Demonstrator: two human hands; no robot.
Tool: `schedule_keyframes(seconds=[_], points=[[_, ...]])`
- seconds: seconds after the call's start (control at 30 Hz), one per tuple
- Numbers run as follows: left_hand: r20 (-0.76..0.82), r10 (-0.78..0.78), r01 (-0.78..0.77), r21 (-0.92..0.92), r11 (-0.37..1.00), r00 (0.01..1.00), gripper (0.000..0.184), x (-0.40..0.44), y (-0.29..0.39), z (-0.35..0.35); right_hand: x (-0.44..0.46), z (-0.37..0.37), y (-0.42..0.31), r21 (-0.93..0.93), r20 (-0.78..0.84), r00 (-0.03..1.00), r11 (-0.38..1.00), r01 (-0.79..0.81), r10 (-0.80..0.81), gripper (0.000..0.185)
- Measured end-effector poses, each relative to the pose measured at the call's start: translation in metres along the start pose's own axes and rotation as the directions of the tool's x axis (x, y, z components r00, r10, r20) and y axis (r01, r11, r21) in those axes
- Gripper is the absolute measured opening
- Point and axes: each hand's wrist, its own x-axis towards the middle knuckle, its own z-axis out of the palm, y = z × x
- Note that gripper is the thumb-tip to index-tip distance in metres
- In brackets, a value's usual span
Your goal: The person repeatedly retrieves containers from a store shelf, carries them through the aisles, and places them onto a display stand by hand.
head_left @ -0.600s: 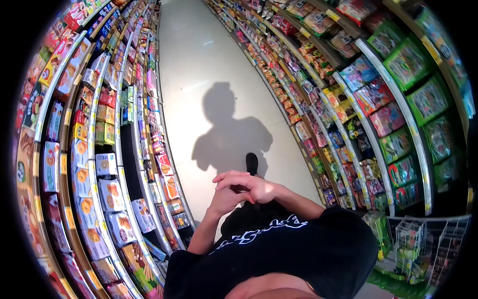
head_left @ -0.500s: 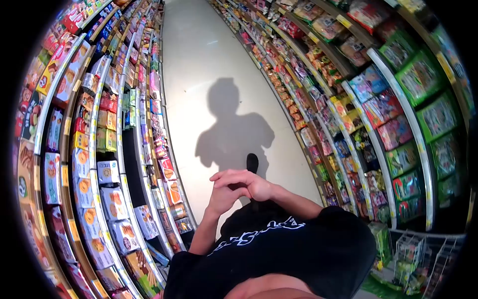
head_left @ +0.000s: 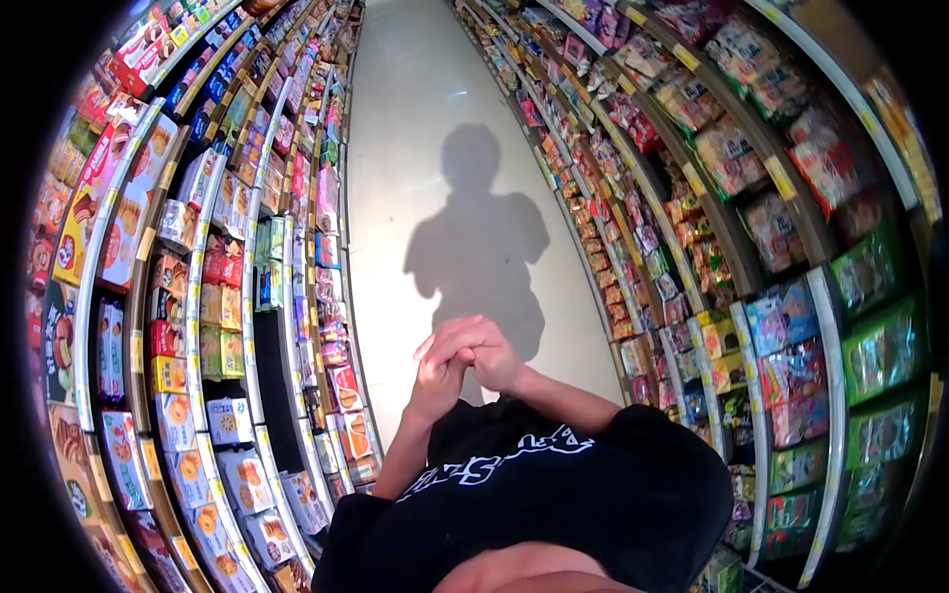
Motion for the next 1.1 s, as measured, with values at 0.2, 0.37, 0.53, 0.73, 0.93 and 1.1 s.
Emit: schedule_keyframes(seconds=[0.2,0.37,0.53,0.73,0.93,1.1], points=[[-0.102,-0.196,0.190,-0.064,0.980,0.975,0.051,0.071,-0.067,-0.014,0.084,-0.038,0.059,0.041,-0.124,0.959,0.967,-0.250,0.254,0.023],[-0.067,-0.169,0.159,-0.128,0.979,0.983,0.057,0.167,-0.134,-0.056,0.178,-0.085,0.116,0.028,-0.115,0.947,0.954,-0.297,0.299,0.022],[0.063,-0.031,0.037,-0.095,0.995,0.998,0.058,0.297,-0.155,-0.118,0.298,-0.129,0.143,-0.002,-0.144,0.962,0.972,-0.235,0.233,0.020],[0.410,-0.041,0.084,-0.088,0.993,0.911,0.073,0.417,-0.189,-0.199,0.410,-0.173,0.182,0.084,-0.091,0.955,0.958,-0.274,0.282,0.017],[0.447,-0.112,0.218,-0.193,0.957,0.888,0.085,0.491,-0.247,-0.243,0.491,-0.211,0.246,0.354,-0.070,0.864,0.822,-0.447,0.499,0.011],[0.336,-0.155,0.244,-0.239,0.940,0.929,0.086,0.575,-0.296,-0.275,0.583,-0.263,0.298,0.407,0.086,0.814,0.726,-0.555,0.574,0.007]])
